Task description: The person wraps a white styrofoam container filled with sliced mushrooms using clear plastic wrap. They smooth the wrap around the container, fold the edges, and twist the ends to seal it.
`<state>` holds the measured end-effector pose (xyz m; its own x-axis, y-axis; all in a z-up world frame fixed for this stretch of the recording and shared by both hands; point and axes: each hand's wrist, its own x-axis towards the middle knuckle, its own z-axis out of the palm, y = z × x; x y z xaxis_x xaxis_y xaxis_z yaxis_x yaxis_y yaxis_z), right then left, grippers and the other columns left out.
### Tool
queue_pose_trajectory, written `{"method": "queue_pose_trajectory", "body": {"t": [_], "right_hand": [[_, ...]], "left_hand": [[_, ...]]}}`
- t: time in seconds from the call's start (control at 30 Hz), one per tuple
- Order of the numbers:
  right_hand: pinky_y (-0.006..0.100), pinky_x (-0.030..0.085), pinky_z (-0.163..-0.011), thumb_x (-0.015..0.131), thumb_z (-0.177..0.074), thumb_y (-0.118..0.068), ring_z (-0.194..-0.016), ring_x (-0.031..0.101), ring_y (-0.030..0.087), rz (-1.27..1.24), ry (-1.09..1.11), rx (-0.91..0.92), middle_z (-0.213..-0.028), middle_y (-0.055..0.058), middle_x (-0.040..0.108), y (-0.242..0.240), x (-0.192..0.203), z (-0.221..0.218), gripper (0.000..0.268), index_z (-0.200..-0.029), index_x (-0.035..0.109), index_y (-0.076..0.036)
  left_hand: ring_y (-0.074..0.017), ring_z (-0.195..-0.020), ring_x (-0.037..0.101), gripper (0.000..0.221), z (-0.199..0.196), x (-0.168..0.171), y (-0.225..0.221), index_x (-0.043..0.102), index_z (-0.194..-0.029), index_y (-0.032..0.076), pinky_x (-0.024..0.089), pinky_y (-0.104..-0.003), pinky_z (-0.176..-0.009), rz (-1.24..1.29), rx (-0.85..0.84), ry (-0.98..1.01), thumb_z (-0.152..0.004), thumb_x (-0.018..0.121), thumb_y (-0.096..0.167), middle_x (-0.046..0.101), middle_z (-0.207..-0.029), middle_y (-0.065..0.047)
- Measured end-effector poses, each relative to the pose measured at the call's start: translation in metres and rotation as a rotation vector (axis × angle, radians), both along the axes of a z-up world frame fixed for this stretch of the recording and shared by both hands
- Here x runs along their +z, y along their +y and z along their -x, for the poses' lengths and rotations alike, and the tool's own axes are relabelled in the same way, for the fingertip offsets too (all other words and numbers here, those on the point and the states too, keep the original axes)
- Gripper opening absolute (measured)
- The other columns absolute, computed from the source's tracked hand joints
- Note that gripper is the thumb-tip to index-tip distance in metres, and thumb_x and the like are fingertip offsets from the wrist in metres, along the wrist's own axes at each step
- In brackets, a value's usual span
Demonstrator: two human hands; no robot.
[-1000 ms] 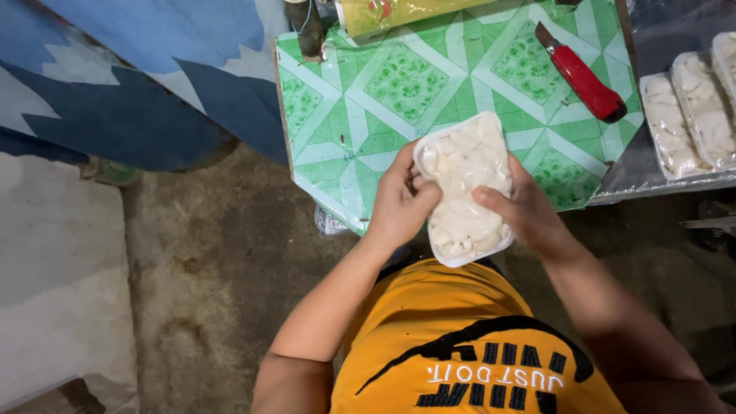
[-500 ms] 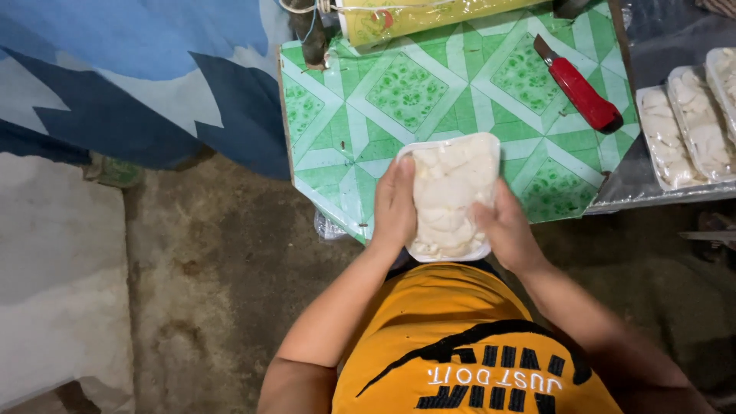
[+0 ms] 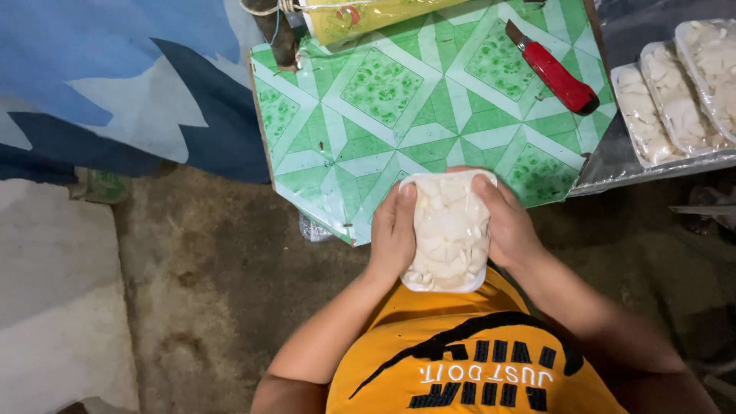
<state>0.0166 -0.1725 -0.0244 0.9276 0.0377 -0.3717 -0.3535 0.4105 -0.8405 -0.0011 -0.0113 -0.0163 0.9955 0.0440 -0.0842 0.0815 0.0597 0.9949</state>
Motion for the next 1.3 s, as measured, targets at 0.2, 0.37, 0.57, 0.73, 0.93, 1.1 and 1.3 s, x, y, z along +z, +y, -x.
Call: {"method": "queue_pose_trajectory", "body": {"t": [0.2, 0.37, 0.57, 0.73, 0.93, 1.1, 1.3], "right_hand": [[0.054, 0.059, -0.093, 0.053, -0.104, -0.028, -0.100, 0.070, 0.024, -0.033, 0.035, 0.059, -0.115, 0.022, 0.072, -0.020, -0.047, 0.009, 0.042, -0.139, 0.060, -0.006], [0.048, 0.060, -0.092, 0.045, -0.105, -0.045, -0.098, 0.070, 0.018, 0.002, 0.029, 0.009, -0.113, 0.013, 0.074, -0.008, -0.008, 0.018, 0.051, -0.134, 0.064, -0.007], [0.048, 0.059, -0.096, 0.041, -0.102, -0.055, -0.104, 0.069, 0.019, -0.001, -0.059, 0.006, -0.118, 0.016, 0.072, 0.001, 0.013, 0.018, 0.066, -0.144, 0.057, -0.007], [0.049, 0.047, -0.110, 0.046, -0.103, -0.029, -0.123, 0.056, 0.024, 0.218, -0.278, 0.062, -0.140, 0.017, 0.057, 0.002, -0.007, 0.029, 0.056, -0.152, 0.044, -0.003], [0.043, 0.046, -0.110, 0.069, -0.090, -0.010, -0.119, 0.056, 0.016, 0.184, -0.347, 0.124, -0.135, 0.011, 0.060, 0.004, -0.025, 0.029, 0.072, -0.154, 0.037, -0.004], [0.044, 0.048, -0.108, 0.068, -0.093, -0.014, -0.120, 0.057, 0.019, 0.150, -0.302, 0.068, -0.140, 0.013, 0.058, 0.005, -0.034, 0.028, 0.070, -0.155, 0.037, -0.005], [0.053, 0.048, -0.106, 0.055, -0.102, -0.035, -0.122, 0.054, 0.032, 0.230, -0.416, 0.069, -0.139, 0.027, 0.052, 0.006, -0.007, 0.013, 0.072, -0.159, 0.024, -0.005]], "left_hand": [[-0.0197, -0.101, 0.058, 0.039, 0.015, -0.008, 0.000, 0.070, -0.114, 0.008, 0.052, -0.046, -0.094, 0.022, -0.033, 0.068, -0.112, 0.041, 0.034, 0.071, -0.100, -0.012], [-0.0208, -0.102, 0.058, 0.044, 0.031, 0.002, 0.003, 0.069, -0.112, 0.000, 0.050, -0.047, -0.098, 0.070, -0.123, 0.018, -0.112, 0.040, 0.034, 0.070, -0.105, -0.013], [-0.0117, -0.070, 0.054, 0.043, 0.040, -0.012, 0.000, 0.071, -0.082, 0.009, 0.052, -0.031, -0.068, 0.074, -0.008, -0.013, -0.111, 0.044, 0.027, 0.065, -0.070, 0.003], [-0.0119, -0.068, 0.051, 0.041, 0.018, -0.043, 0.007, 0.067, -0.079, 0.006, 0.044, -0.026, -0.061, 0.037, 0.191, -0.054, -0.110, 0.048, 0.025, 0.065, -0.066, -0.002], [-0.0278, -0.131, 0.053, 0.056, 0.008, -0.024, 0.011, 0.053, -0.146, -0.002, 0.041, -0.052, -0.113, -0.017, 0.066, -0.165, -0.112, 0.028, 0.036, 0.061, -0.141, -0.025], [-0.0285, -0.077, 0.065, 0.039, 0.006, 0.006, 0.019, 0.058, -0.120, 0.004, 0.054, -0.046, -0.071, -0.282, -0.033, -0.175, -0.105, 0.042, 0.037, 0.066, -0.077, -0.024], [-0.0201, -0.071, 0.061, 0.038, -0.010, 0.006, 0.020, 0.060, -0.109, 0.006, 0.051, -0.040, -0.064, -0.250, 0.064, -0.219, -0.105, 0.043, 0.041, 0.066, -0.068, -0.021]]}}
